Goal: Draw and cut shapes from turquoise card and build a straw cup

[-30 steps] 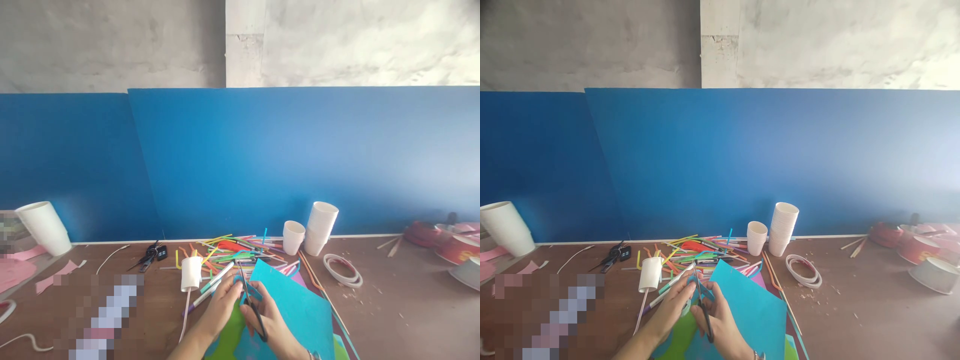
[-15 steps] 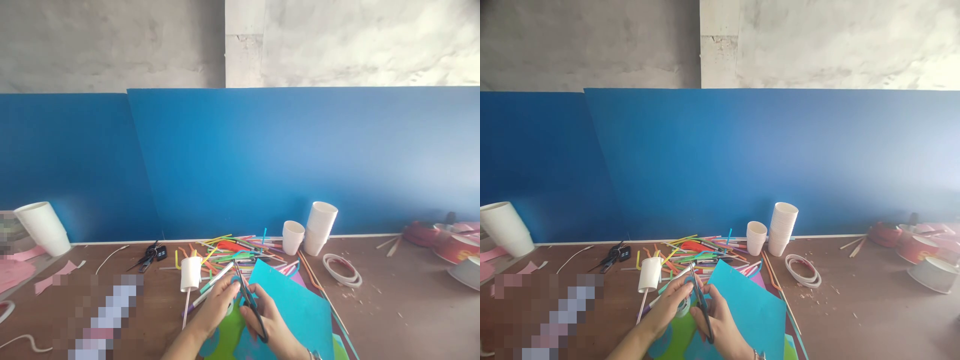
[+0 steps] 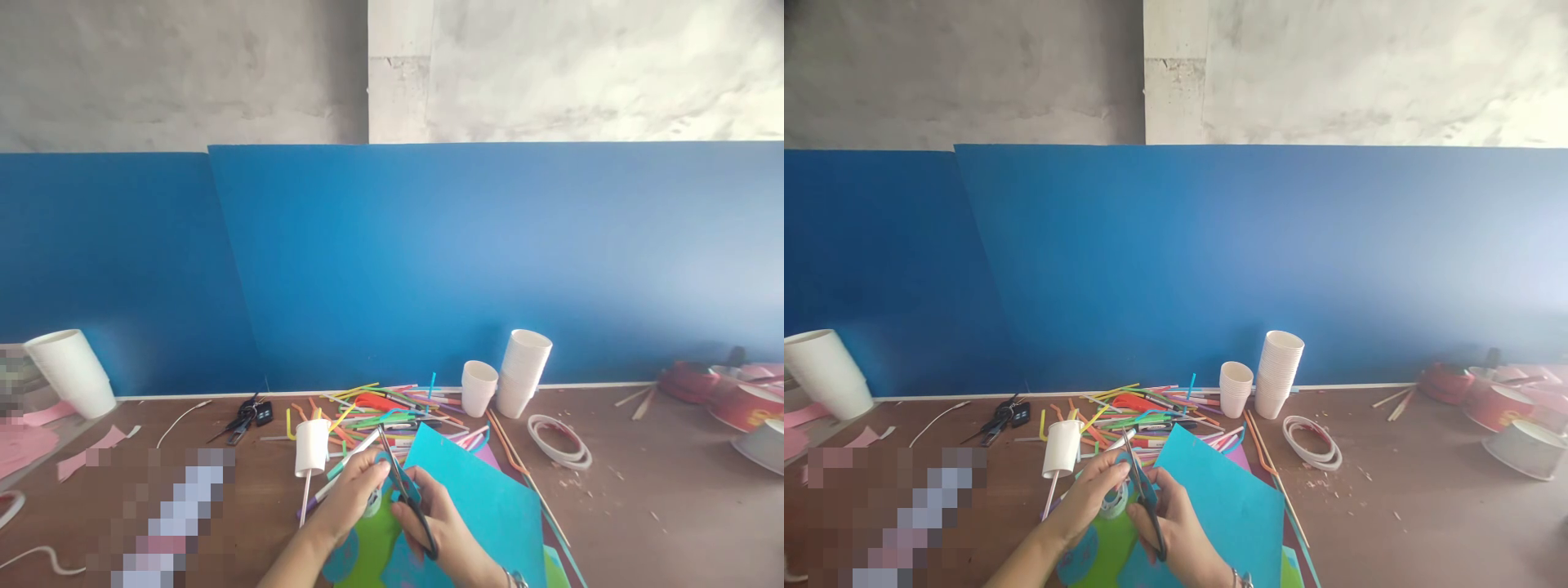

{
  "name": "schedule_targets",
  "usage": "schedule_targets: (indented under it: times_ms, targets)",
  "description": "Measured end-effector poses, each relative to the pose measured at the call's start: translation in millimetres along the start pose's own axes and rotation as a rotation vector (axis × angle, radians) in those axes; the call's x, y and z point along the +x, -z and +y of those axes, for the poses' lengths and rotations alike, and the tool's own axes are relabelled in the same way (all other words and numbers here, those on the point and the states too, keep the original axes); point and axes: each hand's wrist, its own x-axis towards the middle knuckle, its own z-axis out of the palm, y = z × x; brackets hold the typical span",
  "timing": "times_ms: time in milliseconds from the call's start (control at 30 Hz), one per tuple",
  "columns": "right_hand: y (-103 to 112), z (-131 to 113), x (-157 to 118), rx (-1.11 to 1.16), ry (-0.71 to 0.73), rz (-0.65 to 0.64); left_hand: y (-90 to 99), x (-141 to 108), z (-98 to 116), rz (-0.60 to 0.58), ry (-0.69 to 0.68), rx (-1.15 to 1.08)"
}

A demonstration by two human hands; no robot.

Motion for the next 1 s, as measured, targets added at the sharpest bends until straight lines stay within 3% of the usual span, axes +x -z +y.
schedule_targets:
  times_ms: [133,267,400,533,800,1000]
  targets:
    - [3,4,3,-0.007,-0.006,0.011,-0.1,2,-6,0.037,0.000,0.002]
    - [5,4,3,0.012,0.052,0.040,-4.0,7,-9,0.157,0.006,-0.002]
    - [6,0,3,0.028,0.149,0.175,-7.2,7,-9,0.204,0.029,0.027]
    - [10,-1,6,0.138,0.212,0.403,-9.1,4,-4,0.106,0.066,0.107]
    - [18,3,13,0.265,0.131,0.407,7.1,2,11,-0.202,0.225,0.321]
    - [18,-2,10,0.246,0.083,0.503,18.3,-3,11,-0.220,0.276,0.537]
